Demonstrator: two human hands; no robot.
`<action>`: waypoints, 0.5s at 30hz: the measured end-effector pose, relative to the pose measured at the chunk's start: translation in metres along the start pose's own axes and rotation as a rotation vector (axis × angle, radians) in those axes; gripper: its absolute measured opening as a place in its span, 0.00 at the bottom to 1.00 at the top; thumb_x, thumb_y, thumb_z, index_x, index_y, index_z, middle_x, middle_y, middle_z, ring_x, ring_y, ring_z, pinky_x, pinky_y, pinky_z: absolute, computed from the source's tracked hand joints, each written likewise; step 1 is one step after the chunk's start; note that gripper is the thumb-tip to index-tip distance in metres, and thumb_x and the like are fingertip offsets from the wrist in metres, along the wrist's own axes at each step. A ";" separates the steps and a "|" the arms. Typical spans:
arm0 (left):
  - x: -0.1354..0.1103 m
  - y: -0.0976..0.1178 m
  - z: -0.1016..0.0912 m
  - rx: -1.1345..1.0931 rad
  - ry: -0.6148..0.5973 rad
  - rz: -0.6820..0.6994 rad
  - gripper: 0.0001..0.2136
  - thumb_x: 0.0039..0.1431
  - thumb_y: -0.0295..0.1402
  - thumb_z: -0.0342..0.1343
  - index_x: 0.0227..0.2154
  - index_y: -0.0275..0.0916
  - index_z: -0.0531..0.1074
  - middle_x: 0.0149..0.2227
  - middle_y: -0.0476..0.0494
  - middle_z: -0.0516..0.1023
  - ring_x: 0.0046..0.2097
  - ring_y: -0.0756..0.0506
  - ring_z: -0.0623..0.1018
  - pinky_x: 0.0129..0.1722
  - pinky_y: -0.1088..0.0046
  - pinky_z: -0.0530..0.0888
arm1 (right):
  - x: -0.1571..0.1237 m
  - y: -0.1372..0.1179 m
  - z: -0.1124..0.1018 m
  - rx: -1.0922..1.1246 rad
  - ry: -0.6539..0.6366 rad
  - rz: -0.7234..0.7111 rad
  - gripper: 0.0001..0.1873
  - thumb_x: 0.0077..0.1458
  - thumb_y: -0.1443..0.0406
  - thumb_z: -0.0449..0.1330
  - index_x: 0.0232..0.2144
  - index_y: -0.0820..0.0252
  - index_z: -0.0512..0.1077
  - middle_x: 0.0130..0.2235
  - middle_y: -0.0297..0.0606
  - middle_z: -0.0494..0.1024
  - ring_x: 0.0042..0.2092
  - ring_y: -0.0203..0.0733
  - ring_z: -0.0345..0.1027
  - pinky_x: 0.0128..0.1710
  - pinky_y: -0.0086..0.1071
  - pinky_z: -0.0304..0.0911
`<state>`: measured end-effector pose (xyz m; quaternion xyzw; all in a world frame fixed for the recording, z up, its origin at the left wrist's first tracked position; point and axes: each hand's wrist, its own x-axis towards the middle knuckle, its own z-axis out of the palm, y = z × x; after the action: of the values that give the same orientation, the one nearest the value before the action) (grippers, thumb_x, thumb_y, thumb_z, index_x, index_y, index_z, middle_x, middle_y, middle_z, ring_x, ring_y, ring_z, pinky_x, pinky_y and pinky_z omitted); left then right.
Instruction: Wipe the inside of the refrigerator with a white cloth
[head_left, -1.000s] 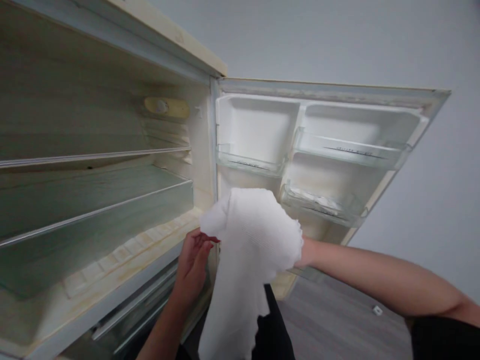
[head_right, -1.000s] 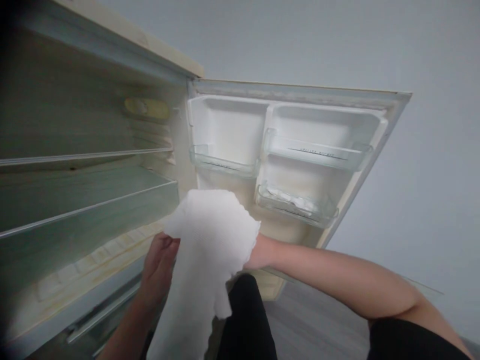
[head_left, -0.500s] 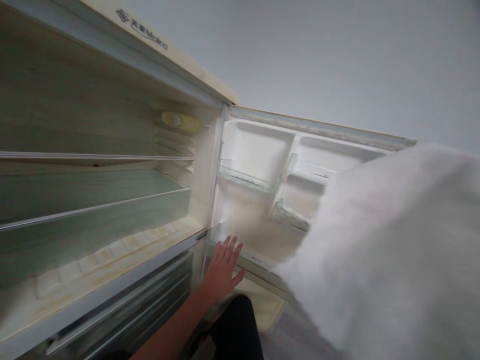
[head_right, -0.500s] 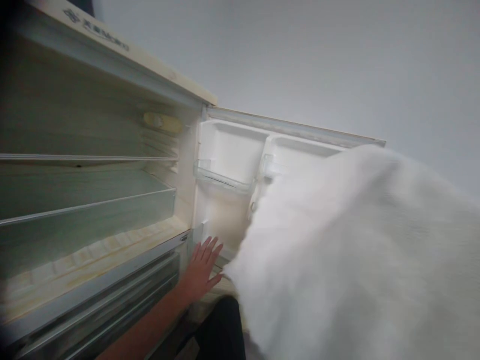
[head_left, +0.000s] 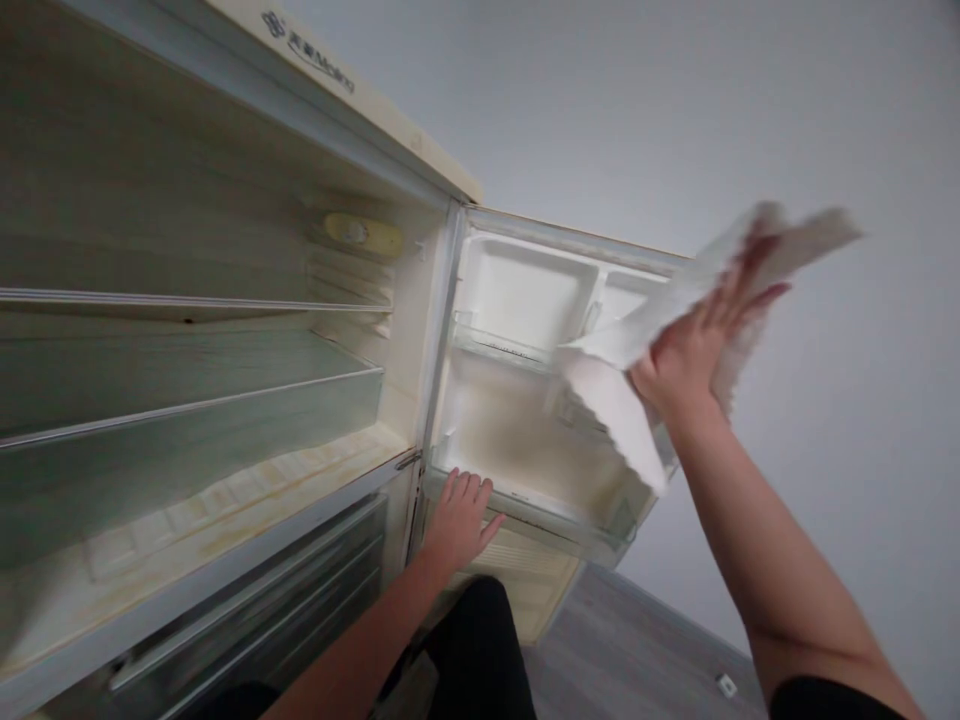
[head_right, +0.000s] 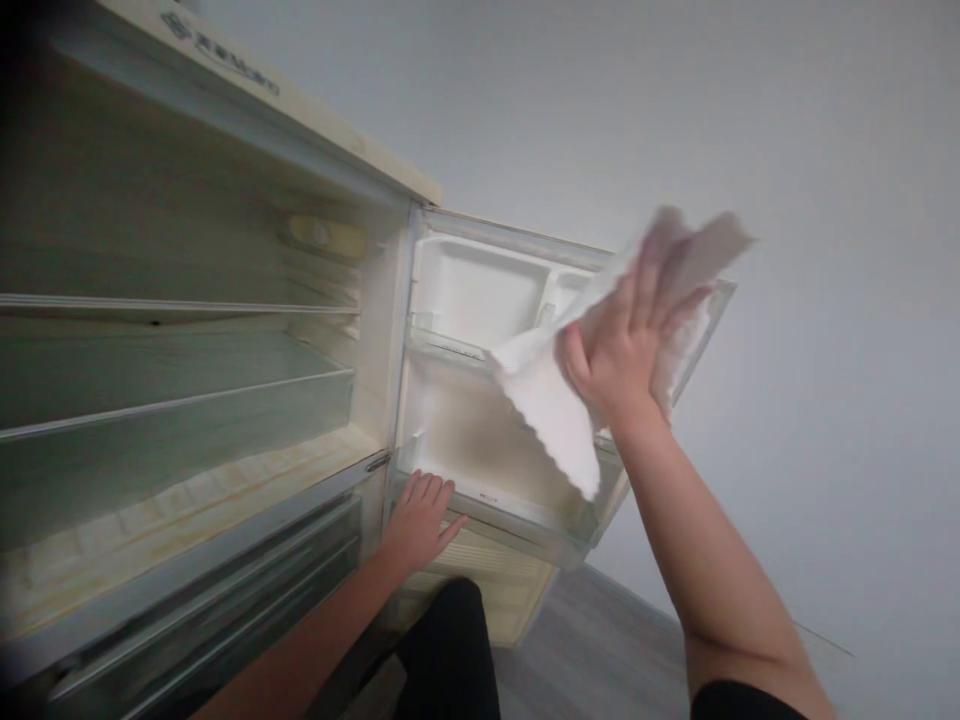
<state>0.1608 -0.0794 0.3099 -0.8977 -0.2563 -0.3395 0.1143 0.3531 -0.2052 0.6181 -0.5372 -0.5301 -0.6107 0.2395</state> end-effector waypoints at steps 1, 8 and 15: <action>0.000 -0.001 0.000 0.000 0.002 0.006 0.22 0.64 0.45 0.52 0.53 0.34 0.70 0.47 0.36 0.74 0.54 0.35 0.71 0.65 0.51 0.57 | 0.004 -0.002 0.006 -0.019 0.013 -0.017 0.42 0.63 0.51 0.55 0.71 0.59 0.44 0.70 0.53 0.48 0.71 0.62 0.38 0.67 0.66 0.28; 0.000 0.000 0.000 -0.024 -0.007 -0.001 0.19 0.62 0.44 0.54 0.50 0.35 0.70 0.46 0.37 0.73 0.51 0.36 0.70 0.64 0.52 0.58 | 0.021 -0.025 0.032 -0.099 -0.244 -0.071 0.34 0.66 0.53 0.47 0.67 0.67 0.55 0.70 0.54 0.51 0.70 0.60 0.42 0.66 0.56 0.44; 0.003 0.002 -0.002 -0.052 -0.010 -0.016 0.16 0.60 0.43 0.57 0.46 0.38 0.70 0.44 0.39 0.73 0.50 0.37 0.71 0.63 0.53 0.61 | -0.019 0.033 0.010 -0.214 -0.314 -0.090 0.25 0.64 0.52 0.47 0.50 0.65 0.70 0.49 0.55 0.74 0.51 0.57 0.64 0.52 0.46 0.56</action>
<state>0.1626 -0.0803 0.3128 -0.9001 -0.2551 -0.3425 0.0867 0.3914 -0.2119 0.6126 -0.6242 -0.5166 -0.5823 0.0676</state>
